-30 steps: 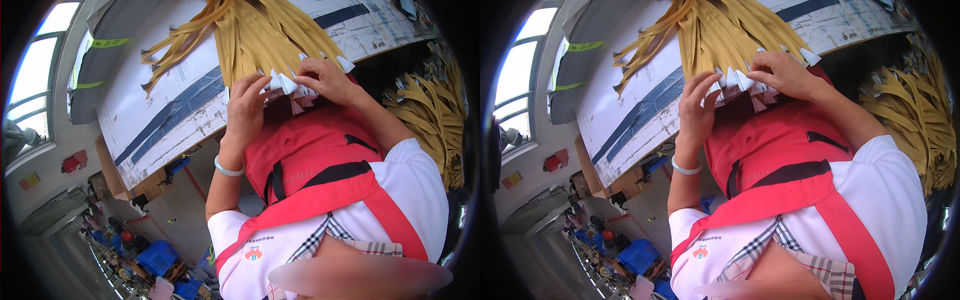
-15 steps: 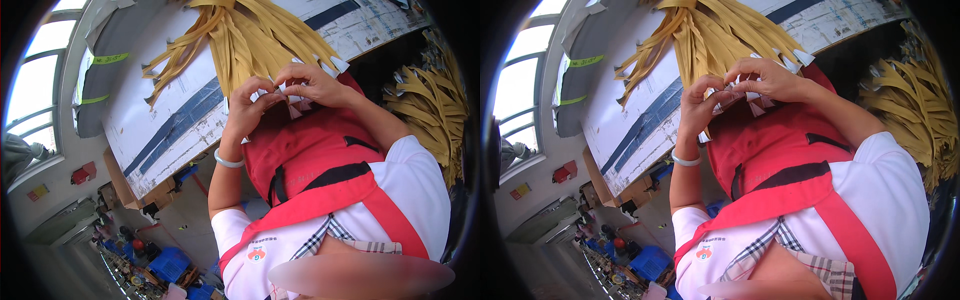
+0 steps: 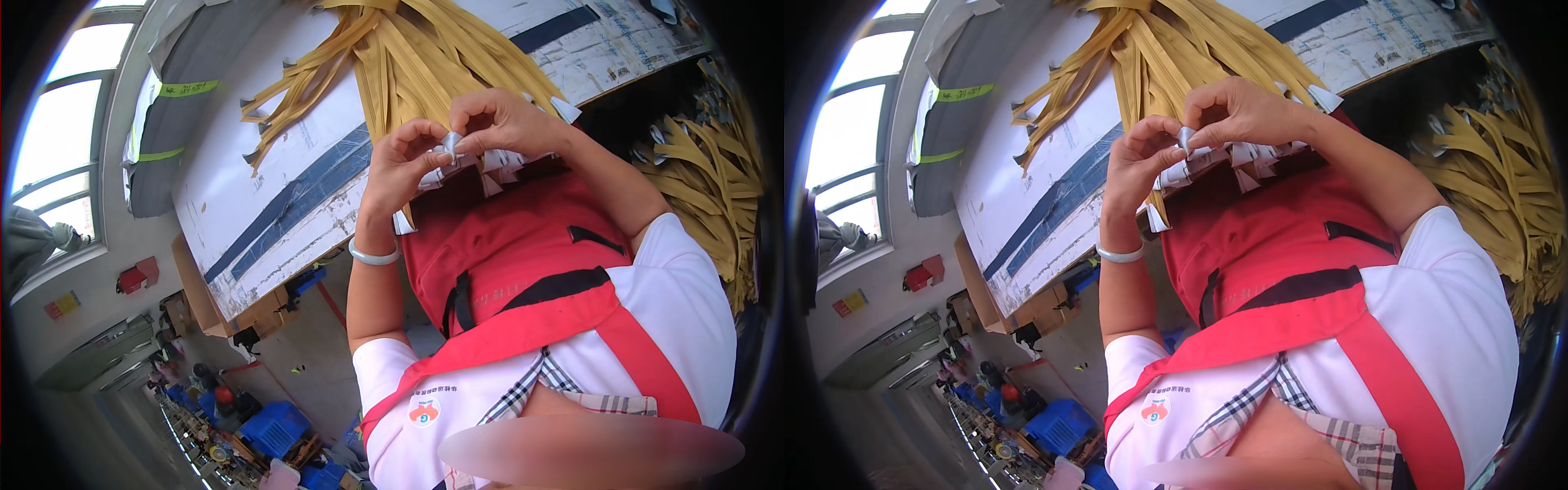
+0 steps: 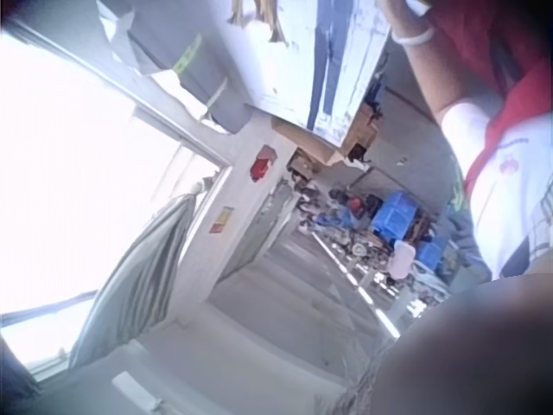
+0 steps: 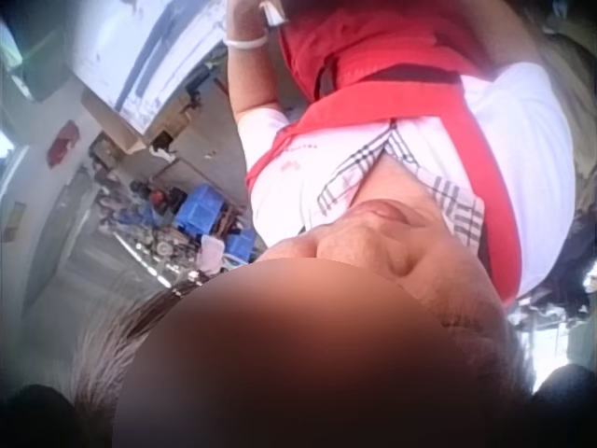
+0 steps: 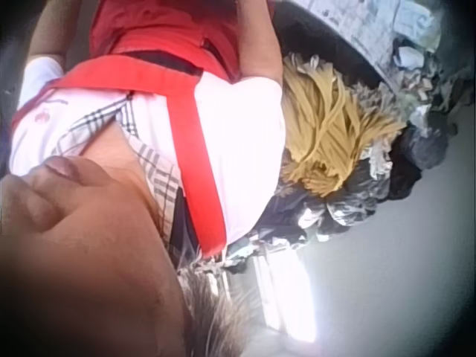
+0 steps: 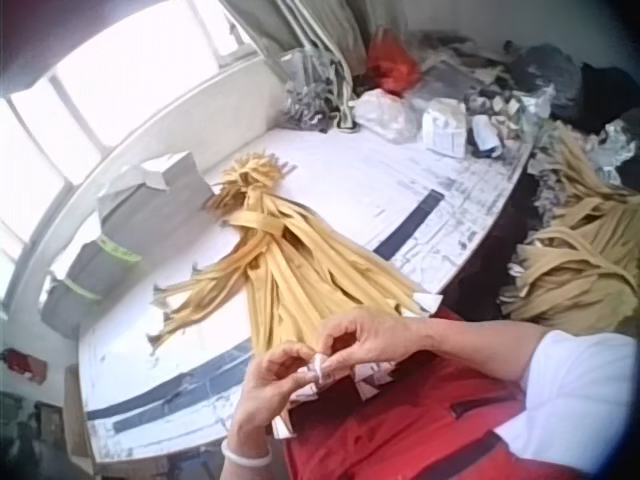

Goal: Attaching plastic sliders or pull tabs to yellow zipper tapes on a factory workbench.

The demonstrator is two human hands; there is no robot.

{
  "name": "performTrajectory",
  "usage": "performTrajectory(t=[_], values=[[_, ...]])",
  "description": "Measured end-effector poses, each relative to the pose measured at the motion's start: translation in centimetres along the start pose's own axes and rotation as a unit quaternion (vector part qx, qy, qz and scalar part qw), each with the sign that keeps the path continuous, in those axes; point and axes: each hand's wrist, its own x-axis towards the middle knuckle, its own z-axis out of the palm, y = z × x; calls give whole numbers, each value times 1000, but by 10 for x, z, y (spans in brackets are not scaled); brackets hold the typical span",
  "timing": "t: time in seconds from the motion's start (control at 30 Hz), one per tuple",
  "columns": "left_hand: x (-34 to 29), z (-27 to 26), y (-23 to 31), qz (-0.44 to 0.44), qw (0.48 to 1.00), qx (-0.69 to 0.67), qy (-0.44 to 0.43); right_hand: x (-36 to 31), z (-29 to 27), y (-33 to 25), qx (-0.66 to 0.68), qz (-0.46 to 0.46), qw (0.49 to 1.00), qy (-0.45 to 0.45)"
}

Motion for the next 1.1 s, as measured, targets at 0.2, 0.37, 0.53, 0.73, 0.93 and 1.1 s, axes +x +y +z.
performTrajectory(t=[0.2,0.37,0.53,0.73,0.93,1.1], values=[[2,19,-17,53,983,114,131,6,4,8,-114,-52,991,43],[5,39,-28,262,863,354,246,0,32,4,-325,-151,919,167],[16,51,-26,240,870,304,304,5,31,7,-311,-170,917,183],[0,-2,-27,68,992,62,86,-9,18,18,-162,-140,968,130],[3,40,-13,151,968,55,193,-10,17,20,-93,-135,979,120],[-4,15,-27,159,963,159,149,-11,19,24,-8,-72,991,112]])
